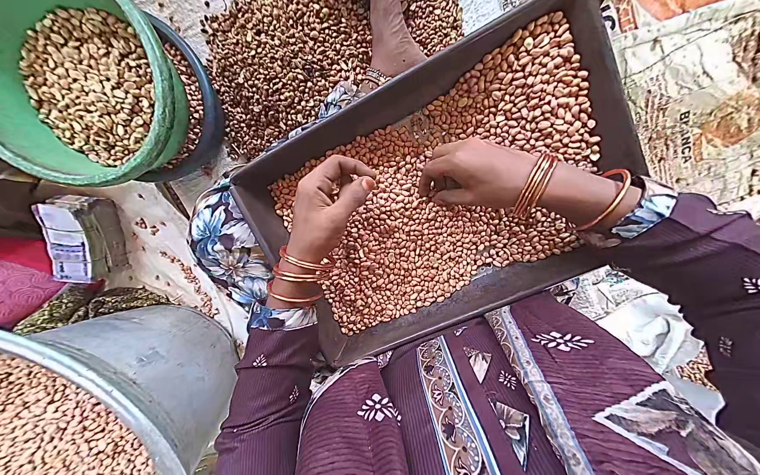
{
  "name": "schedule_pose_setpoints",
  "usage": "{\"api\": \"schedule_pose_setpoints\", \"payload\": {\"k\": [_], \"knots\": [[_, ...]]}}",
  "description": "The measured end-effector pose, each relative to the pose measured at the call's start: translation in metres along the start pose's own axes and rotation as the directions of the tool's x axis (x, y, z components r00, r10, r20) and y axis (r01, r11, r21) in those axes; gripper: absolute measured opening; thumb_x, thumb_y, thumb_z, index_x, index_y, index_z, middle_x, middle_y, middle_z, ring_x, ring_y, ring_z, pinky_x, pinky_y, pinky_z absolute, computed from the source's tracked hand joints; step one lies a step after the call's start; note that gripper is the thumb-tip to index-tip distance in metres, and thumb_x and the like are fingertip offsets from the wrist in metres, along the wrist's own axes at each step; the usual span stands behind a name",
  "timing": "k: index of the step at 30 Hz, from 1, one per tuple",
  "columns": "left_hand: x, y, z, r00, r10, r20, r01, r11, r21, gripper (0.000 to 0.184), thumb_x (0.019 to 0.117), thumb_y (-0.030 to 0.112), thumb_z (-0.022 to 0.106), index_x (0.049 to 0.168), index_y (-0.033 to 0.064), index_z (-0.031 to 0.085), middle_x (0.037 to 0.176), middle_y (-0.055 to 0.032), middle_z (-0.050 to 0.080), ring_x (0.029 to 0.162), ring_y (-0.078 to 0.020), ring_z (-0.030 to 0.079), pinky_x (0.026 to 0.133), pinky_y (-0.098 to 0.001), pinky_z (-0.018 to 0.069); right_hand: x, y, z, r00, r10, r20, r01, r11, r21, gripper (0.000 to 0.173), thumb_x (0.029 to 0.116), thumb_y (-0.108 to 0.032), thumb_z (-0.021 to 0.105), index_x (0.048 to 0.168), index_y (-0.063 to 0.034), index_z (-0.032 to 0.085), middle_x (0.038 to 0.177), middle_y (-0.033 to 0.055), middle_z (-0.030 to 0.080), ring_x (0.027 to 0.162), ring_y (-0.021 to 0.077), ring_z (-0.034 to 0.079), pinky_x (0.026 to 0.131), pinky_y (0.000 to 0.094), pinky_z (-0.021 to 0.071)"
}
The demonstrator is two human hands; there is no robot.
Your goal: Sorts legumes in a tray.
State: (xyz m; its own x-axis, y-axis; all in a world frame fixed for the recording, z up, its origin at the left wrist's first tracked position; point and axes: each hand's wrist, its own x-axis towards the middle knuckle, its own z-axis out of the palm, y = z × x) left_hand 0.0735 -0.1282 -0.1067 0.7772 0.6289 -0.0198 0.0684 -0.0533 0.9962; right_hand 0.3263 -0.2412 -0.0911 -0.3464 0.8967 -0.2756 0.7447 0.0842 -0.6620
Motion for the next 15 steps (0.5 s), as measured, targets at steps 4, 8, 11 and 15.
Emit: {"api": "schedule_pose_setpoints", "payload": {"k": [4,8,11,15], "knots": [[-0.002,0.007,-0.004,0.995,-0.097,0.026,0.099,0.912,-0.397,0.019,0.0996,0.019,0.047,0.092,0.0208,0.065,0.066,0.0133,0.053,0.048,0.0029,0.039,0.043,-0.0136,0.0319,0.003,-0.001,0.005,1.000,0.000,-0.009,-0.001,0.999,-0.048,0.009,0.0924,-0.008,0.071,0.100,-0.0036,0.072,0.096,0.0120,0.069,0.088,0.0269,0.068,0.083,0.0459,0.0550],[-0.007,0.001,0.004,0.995,0.061,0.076,-0.082,0.943,0.321,0.019,0.1015,0.015,0.059,0.106,0.0060,0.075,0.092,0.0015,0.071,0.071,0.0029,0.058,0.066,-0.0141,0.0473,0.002,-0.005,0.003,0.999,0.033,0.013,-0.032,0.997,-0.065,0.011,0.0939,-0.010,0.070,0.102,-0.0034,0.071,0.101,0.0135,0.068,0.090,0.0288,0.067,0.083,0.0466,0.0551],[-0.010,-0.006,0.011,0.970,0.145,0.197,-0.237,0.763,0.602,0.022,0.1011,0.021,0.063,0.115,0.0102,0.078,0.095,-0.0090,0.074,0.077,-0.0154,0.065,0.073,-0.0317,0.0533,0.003,-0.010,0.003,0.995,0.098,0.035,-0.096,0.993,-0.064,0.013,0.0942,-0.011,0.070,0.105,-0.0038,0.070,0.103,0.0133,0.067,0.093,0.0289,0.067,0.084,0.0468,0.0543],[-0.010,-0.006,0.013,0.952,0.137,0.273,-0.292,0.669,0.684,0.020,0.1017,0.018,0.062,0.113,0.0095,0.077,0.095,-0.0129,0.073,0.082,-0.0282,0.071,0.072,-0.0444,0.0572,0.004,-0.016,0.004,0.986,0.164,0.033,-0.162,0.984,-0.068,0.010,0.0936,-0.009,0.069,0.102,-0.0027,0.070,0.102,0.0140,0.066,0.093,0.0298,0.066,0.082,0.0478,0.0536]]}}
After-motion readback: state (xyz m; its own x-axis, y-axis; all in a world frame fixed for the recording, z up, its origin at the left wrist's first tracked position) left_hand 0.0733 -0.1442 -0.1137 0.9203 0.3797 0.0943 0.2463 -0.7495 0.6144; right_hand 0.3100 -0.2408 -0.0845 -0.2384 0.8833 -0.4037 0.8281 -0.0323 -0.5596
